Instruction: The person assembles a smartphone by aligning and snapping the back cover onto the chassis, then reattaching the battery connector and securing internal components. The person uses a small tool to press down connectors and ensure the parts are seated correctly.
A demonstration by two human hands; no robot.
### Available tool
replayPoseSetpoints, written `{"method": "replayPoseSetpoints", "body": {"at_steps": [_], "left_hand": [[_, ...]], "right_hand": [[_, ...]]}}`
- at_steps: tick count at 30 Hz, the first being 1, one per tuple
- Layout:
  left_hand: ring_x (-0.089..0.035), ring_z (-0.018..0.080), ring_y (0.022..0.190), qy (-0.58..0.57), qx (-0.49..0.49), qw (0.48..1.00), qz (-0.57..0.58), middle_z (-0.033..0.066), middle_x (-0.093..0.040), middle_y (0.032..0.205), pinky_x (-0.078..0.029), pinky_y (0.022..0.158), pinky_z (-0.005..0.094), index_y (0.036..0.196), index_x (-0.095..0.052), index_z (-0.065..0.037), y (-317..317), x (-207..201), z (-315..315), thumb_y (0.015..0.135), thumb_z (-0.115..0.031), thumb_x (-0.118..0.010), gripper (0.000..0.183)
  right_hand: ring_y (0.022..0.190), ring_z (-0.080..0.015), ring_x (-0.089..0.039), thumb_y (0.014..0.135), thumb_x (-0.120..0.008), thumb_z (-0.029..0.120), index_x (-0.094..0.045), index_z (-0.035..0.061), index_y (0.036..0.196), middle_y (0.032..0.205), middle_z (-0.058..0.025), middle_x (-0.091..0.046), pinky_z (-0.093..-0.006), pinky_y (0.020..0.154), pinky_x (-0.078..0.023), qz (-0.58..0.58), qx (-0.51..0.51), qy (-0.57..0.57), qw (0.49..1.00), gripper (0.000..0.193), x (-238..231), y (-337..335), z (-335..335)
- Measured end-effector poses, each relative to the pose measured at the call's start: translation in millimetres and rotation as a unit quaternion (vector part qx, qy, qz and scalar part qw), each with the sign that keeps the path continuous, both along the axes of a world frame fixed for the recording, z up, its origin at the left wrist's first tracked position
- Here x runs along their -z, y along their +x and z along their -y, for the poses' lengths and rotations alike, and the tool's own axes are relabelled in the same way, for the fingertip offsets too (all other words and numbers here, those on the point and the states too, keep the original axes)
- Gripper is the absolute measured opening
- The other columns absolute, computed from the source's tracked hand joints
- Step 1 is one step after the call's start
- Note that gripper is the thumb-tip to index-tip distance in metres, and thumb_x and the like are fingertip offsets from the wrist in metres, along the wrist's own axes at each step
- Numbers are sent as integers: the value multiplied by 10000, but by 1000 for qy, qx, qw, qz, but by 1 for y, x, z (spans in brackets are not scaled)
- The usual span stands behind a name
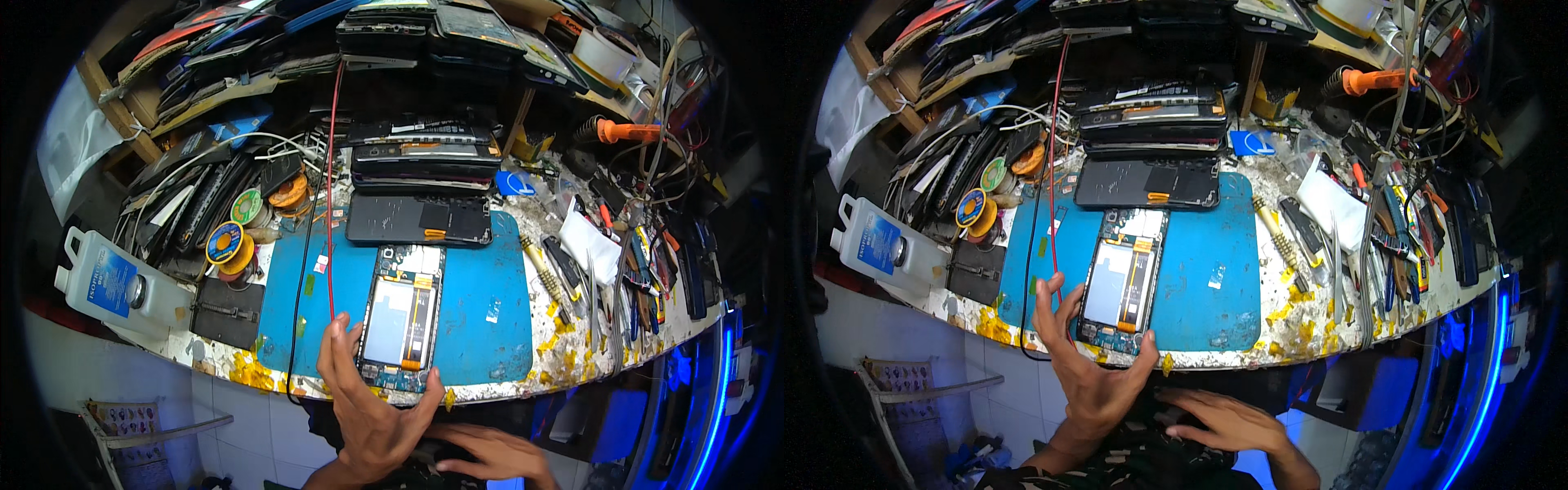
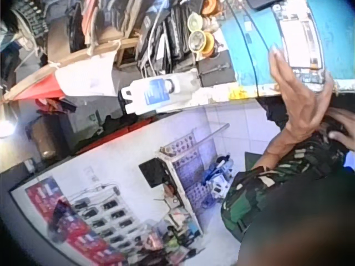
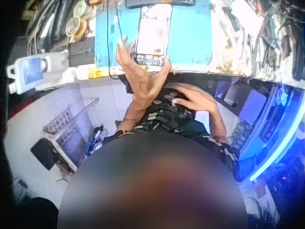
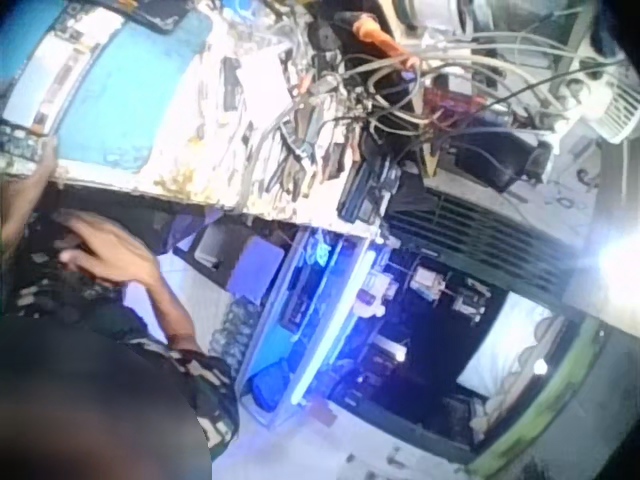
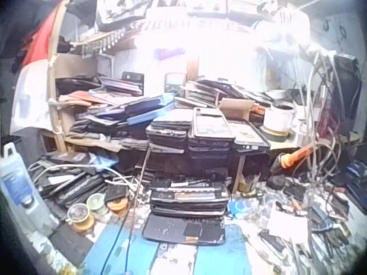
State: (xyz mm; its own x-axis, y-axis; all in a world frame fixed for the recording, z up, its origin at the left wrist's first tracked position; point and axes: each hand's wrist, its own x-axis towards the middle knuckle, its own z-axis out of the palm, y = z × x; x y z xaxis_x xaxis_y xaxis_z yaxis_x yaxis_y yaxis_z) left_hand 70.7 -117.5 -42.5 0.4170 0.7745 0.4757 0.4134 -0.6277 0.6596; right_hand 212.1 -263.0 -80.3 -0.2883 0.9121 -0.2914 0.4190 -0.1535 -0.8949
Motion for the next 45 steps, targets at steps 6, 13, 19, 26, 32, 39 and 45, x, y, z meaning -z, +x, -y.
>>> {"method": "replayPoseSetpoints", "body": {"at_steps": [6, 13, 19, 26, 32, 39, 45], "left_hand": [[-382, 461, 1253, 20, -14, 999, -25, 361, -256, 1373, -453, 973, 520, 1453, -82, 87, 0, 1, 1, 719, -178, -847, 1092], [-413, 456, 1262, -12, 72, 996, -50, 333, -287, 1386, -451, 1009, 490, 1440, -152, 85, -26, -9, -13, 670, -387, -871, 1154], [-568, 334, 1143, -26, 33, 999, -24, 245, -360, 1394, -563, 850, 386, 1465, -236, -3, -51, -19, -31, 610, -409, -879, 1144], [-622, 291, 1044, 61, 34, 997, 26, 215, -440, 1315, -580, 737, 333, 1400, -350, -18, -44, -3, -56, 683, -457, -822, 964], [-634, 270, 988, 85, 14, 995, 51, 198, -504, 1223, -577, 715, 320, 1321, -447, -6, -40, 7, -55, 746, -500, -771, 825], [-632, 278, 993, 76, 2, 996, 47, 195, -504, 1220, -565, 714, 325, 1325, -440, -12, -43, 10, -53, 778, -486, -764, 793], [-633, 286, 1000, 67, 0, 996, 53, 194, -500, 1207, -579, 717, 326, 1318, -440, -36, -44, 7, -53, 791, -425, -780, 738]], "right_hand": [[986, -256, -660, 845, -717, 297, -594, 38, 1240, 1186, -116, -644, -344, 818, -532, 129, -25, 196, 972, 487, -106, 50, -14], [843, -277, -662, 788, -758, 183, -663, 26, 1025, 925, -119, -670, -367, 735, -525, 395, 141, 315, 851, 300, -130, 88, -96], [856, -292, -649, 818, -742, 283, -650, 56, 1087, 1035, -113, -619, -372, 746, -523, 416, 98, 318, 846, 364, -114, 127, -148], [1052, -305, -625, 838, -707, 354, -642, 74, 1141, 1197, -131, -603, -387, 851, -538, 419, 72, 357, 832, 418, -90, 128, -165], [1002, -299, -662, 845, -708, 216, -677, 52, 1092, 1158, -121, -663, -378, 858, -545, 407, 50, 391, 824, 297, -79, 132, -168], [951, -282, -692, 829, -711, 74, -670, 16, 1091, 1092, -127, -696, -349, 810, -566, 367, 103, 470, 796, 272, -79, 135, -174], [825, -237, -716, 858, -696, 75, -694, -10, 1023, 944, -142, -721, -313, 750, -576, 288, 185, 460, 819, 186, -83, 141, -173]]}}
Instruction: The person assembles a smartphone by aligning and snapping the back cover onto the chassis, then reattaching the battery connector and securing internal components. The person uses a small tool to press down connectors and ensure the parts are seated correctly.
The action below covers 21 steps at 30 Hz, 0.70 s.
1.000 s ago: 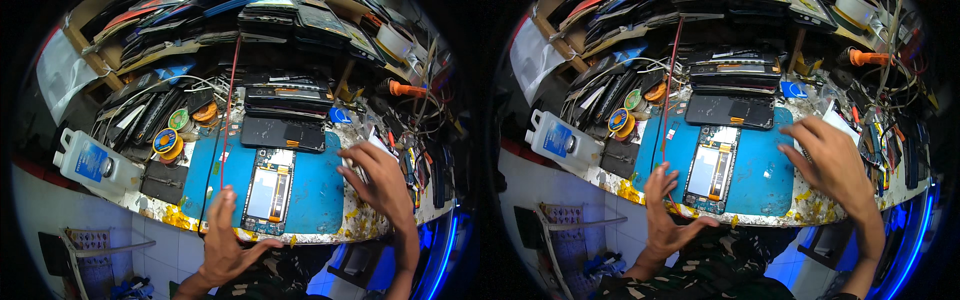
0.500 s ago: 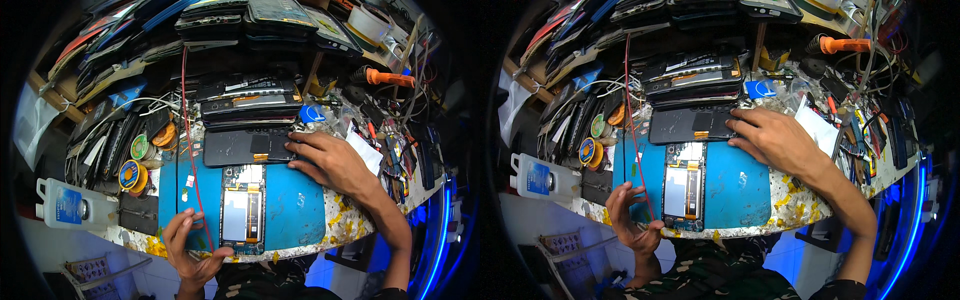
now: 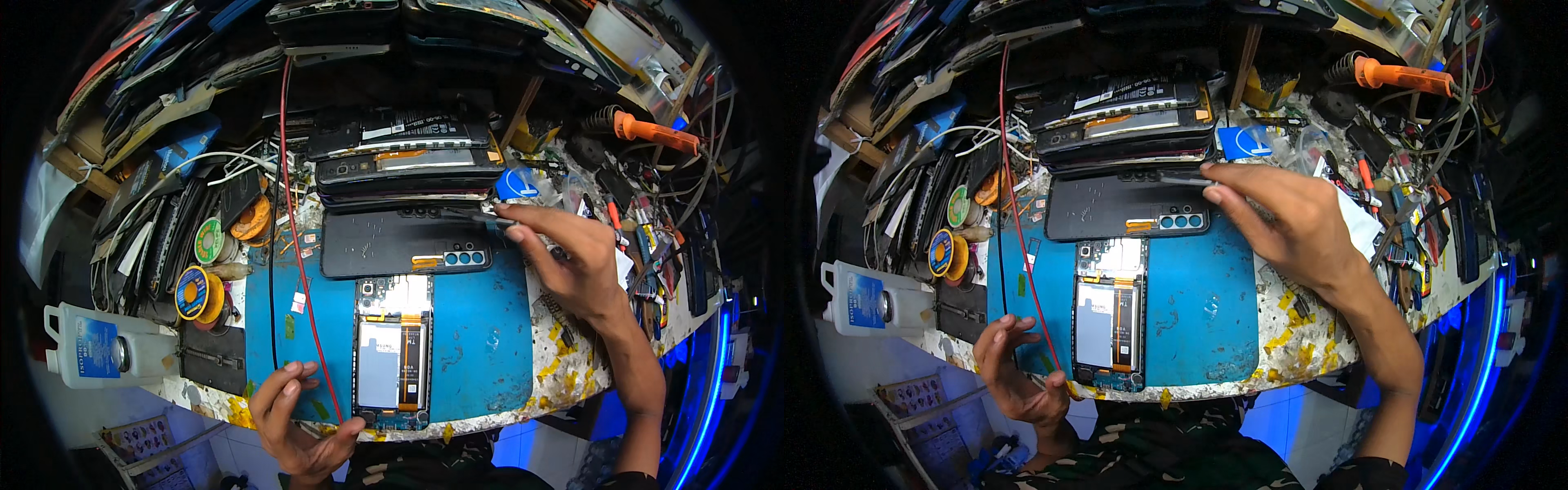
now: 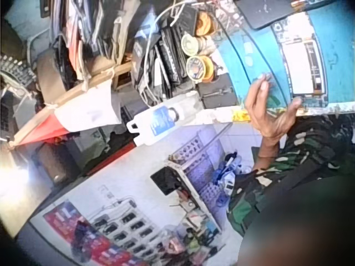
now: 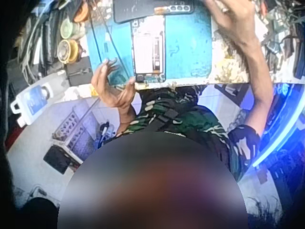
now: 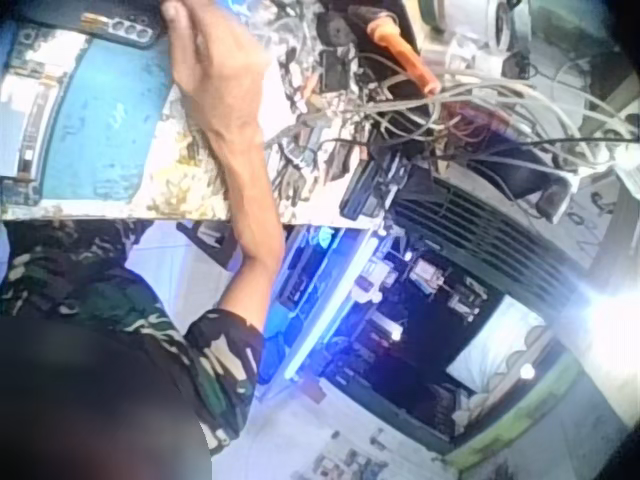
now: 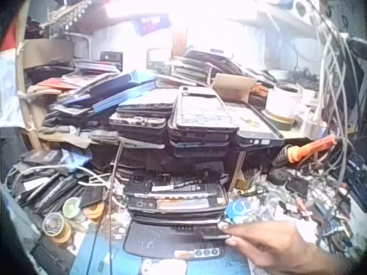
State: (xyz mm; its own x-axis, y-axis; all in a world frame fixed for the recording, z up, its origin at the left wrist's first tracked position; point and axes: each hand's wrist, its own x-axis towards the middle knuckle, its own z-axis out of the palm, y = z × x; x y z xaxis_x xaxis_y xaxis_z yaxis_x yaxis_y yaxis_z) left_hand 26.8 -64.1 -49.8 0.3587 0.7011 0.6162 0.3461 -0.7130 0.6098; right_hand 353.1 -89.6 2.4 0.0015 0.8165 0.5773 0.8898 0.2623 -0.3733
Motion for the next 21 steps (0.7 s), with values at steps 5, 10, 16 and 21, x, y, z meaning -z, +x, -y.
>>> {"method": "replayPoseSetpoints", "body": {"at_steps": [5, 10, 16, 21], "left_hand": [[-632, 291, 1004, -10, 1, 1000, 14, 196, -521, 1184, -570, 703, 330, 1295, -467, -33, 2, -2, -1, 824, -336, -774, 638], [-629, 302, 999, 11, -13, 1000, 10, 200, -541, 1161, -562, 714, 335, 1237, -515, -2, 5, -1, -1, 834, -276, -761, 546], [-624, 298, 1002, 15, -17, 999, 29, 193, -550, 1151, -554, 747, 340, 1202, -540, 18, 6, 2, 0, 858, -248, -735, 477], [-627, 290, 993, 24, -17, 999, 26, 189, -561, 1133, -558, 749, 343, 1175, -559, 18, 6, 3, 0, 875, -249, -719, 432]], "right_hand": [[792, -183, -722, 920, -624, 50, -677, -40, 1074, 898, -152, -724, -274, 700, -581, -204, 18, -36, 978, 186, -1, 2, 1], [857, -218, -713, 969, -554, 47, -615, -84, 1125, 989, -165, -684, -280, 739, -587, -290, -4, -39, 956, 213, -1, 4, 1], [868, -222, -711, 957, -592, 71, -635, -55, 1143, 959, -155, -701, -300, 770, -585, -297, -16, 73, 952, 228, -20, 18, 9], [890, -188, -710, 862, -686, 45, -721, 4, 1031, 999, -127, -731, -300, 797, -566, -100, -23, 23, 994, 177, -16, 16, 9]]}}
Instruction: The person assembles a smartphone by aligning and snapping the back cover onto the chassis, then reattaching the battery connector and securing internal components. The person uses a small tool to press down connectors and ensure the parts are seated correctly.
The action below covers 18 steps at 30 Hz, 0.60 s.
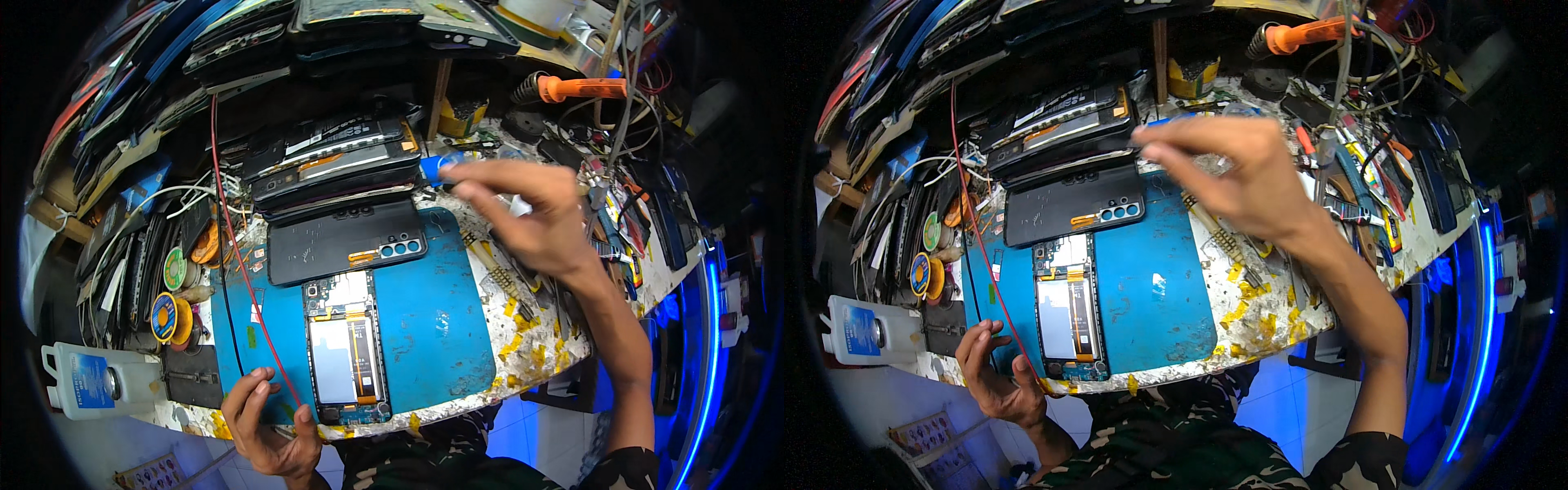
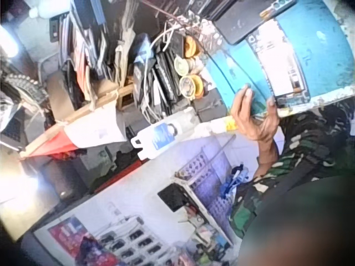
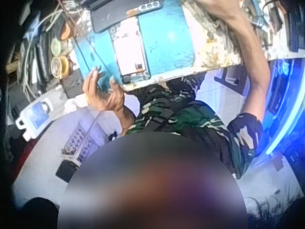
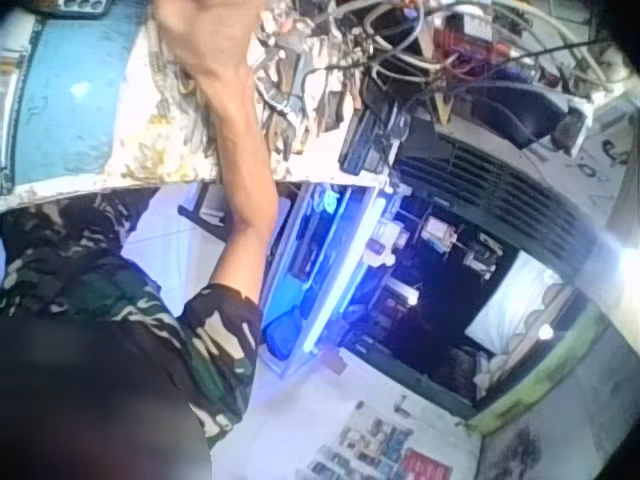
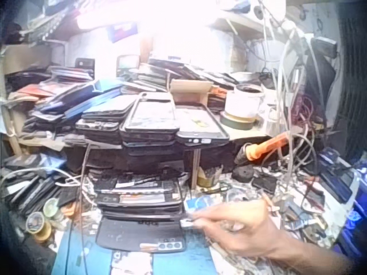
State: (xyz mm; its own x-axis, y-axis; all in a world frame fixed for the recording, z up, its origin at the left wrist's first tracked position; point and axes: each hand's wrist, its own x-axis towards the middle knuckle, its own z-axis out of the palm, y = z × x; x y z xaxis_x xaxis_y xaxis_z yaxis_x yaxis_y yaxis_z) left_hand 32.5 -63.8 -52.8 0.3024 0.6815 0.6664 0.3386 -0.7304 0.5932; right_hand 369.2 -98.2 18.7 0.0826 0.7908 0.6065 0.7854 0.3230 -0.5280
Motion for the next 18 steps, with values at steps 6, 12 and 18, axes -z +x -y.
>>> {"method": "replayPoseSetpoints", "body": {"at_steps": [6, 12, 18], "left_hand": [[-626, 291, 978, 8, -9, 1000, -10, 183, -590, 1089, -547, 789, 368, 1135, -585, 10, -2, 1, 0, 869, -225, -720, 380], [-613, 279, 1021, 44, 7, 999, -31, 196, -596, 1126, -536, 738, 334, 1173, -576, 41, -4, 2, -2, 906, -128, -659, 327], [-614, 282, 1019, 29, 19, 999, -13, 197, -586, 1148, -534, 745, 334, 1184, -573, 39, -5, 5, -2, 906, -104, -652, 323]], "right_hand": [[890, -289, -698, 868, -680, 163, -696, 9, 1026, 1009, -146, -707, -374, 786, -574, 204, -40, -7, 978, 221, 31, -8, -6], [849, -275, -700, 862, -689, 149, -698, 15, 1014, 973, -133, -711, -367, 767, -556, 144, 17, -106, 984, 202, -8, 4, 16], [855, -315, -676, 833, -722, 190, -692, -4, 1001, 952, -164, -696, -383, 772, -532, 129, 146, -280, 940, 258, -15, -2, 71]]}}
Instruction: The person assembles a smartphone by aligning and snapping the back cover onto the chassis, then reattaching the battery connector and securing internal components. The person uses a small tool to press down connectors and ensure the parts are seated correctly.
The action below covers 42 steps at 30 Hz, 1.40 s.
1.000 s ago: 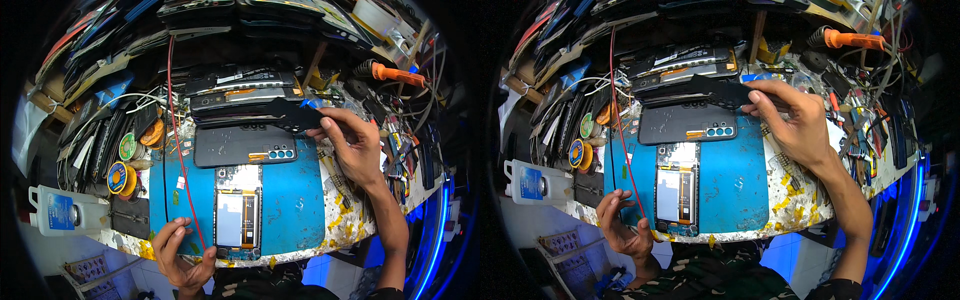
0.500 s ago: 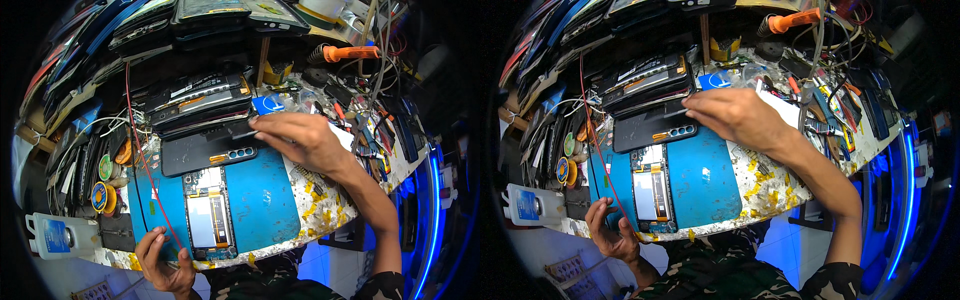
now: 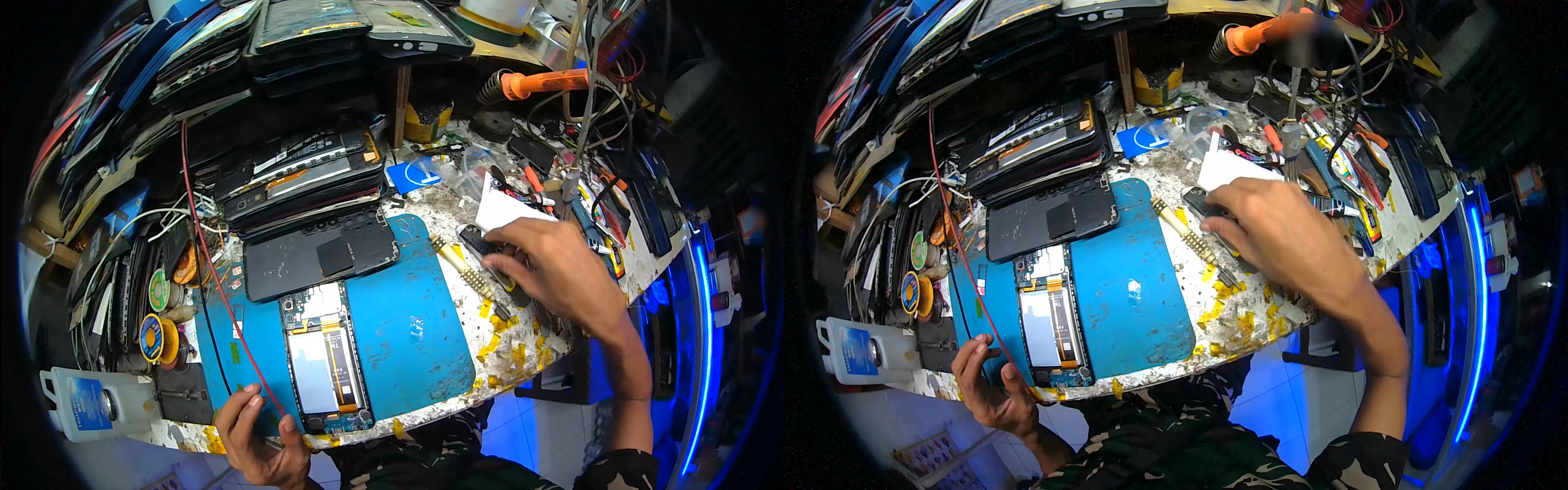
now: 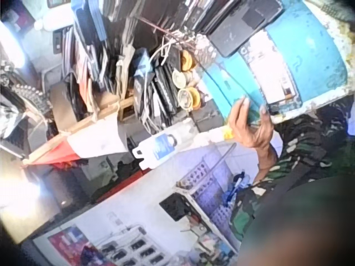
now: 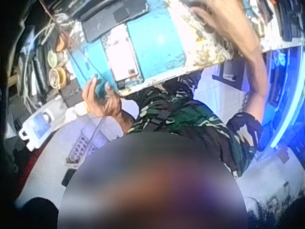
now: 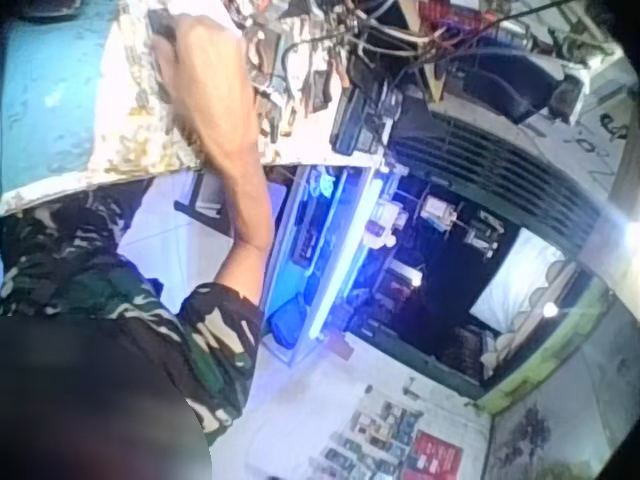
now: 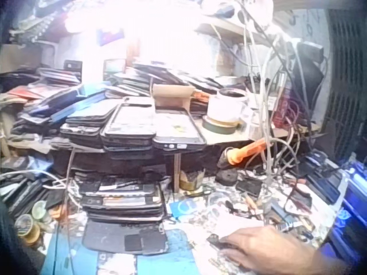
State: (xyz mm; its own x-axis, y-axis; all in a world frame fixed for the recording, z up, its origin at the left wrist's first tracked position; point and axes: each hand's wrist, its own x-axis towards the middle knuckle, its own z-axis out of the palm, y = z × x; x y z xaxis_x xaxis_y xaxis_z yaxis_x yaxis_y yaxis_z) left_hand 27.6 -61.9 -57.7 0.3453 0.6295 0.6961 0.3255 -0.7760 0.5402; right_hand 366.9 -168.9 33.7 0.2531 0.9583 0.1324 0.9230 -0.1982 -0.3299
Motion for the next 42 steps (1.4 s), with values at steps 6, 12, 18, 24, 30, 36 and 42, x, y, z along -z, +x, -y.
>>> {"method": "replayPoseSetpoints", "body": {"at_steps": [6, 12, 18, 24, 30, 36, 42], "left_hand": [[-610, 277, 1030, -3, 13, 1000, -5, 195, -580, 1165, -532, 752, 336, 1188, -573, 33, 1, 0, -1, 907, -99, -649, 320], [-606, 272, 1028, 7, -2, 1000, -29, 195, -589, 1150, -531, 754, 337, 1175, -578, 33, -3, -1, 0, 911, -113, -650, 310], [-620, 265, 947, -30, -9, 1000, -5, 186, -615, 1063, -519, 764, 346, 1127, -586, 23, 2, -16, 3, 890, -170, -687, 322], [-668, 219, 764, -279, 194, 939, 56, 175, -685, 892, -523, 643, 283, 1176, -560, 63, 14, -44, 31, 685, -510, -825, 799], [-685, 159, 808, -528, 328, 783, 19, 188, -698, 933, -554, 707, 250, 1243, -540, 96, 35, -45, 47, 729, 28, -820, 589], [-690, 157, 787, -421, 321, 847, -55, 149, -696, 870, -553, 706, 254, 997, -676, 69, 44, -45, 51, 741, 41, -799, 286], [-618, 319, 1112, -331, 419, 845, 3, 294, -546, 1254, -546, 905, 367, 1142, -610, 78, 64, -40, 49, 700, -103, -855, 537]], "right_hand": [[898, -361, -637, 838, -693, 172, -654, -27, 1019, 950, -195, -659, -436, 807, -502, 34, 34, 16, 999, 272, 21, -4, 13], [743, -316, -674, 849, -674, 108, -679, -12, 1028, 867, -181, -694, -383, 698, -531, -47, 101, 62, 992, 215, 18, -6, 10], [679, -111, -687, 865, -683, 55, -696, 0, 1077, 822, -101, -723, -251, 616, -535, -238, 162, 137, 948, 219, 7, -15, 23], [1022, -249, -671, 793, -662, 5, -698, 49, 1002, 1093, -94, -691, -371, 842, -550, -46, -190, 228, 954, 217, 18, -77, 45], [991, -244, -661, 785, -751, 72, -681, 43, 1046, 1091, -105, -680, -360, 862, -541, -55, -181, 356, 915, 272, 43, -110, 39], [820, -248, -682, 750, -813, 62, -654, -25, 1087, 1004, -171, -679, -345, 732, -562, -517, -35, 341, 784, 382, 56, -128, 51], [867, -207, -683, 742, -738, 11, -729, 72, 978, 988, -53, -684, -295, 719, -558, -326, -139, 363, 862, 244, 48, -113, 81]]}}
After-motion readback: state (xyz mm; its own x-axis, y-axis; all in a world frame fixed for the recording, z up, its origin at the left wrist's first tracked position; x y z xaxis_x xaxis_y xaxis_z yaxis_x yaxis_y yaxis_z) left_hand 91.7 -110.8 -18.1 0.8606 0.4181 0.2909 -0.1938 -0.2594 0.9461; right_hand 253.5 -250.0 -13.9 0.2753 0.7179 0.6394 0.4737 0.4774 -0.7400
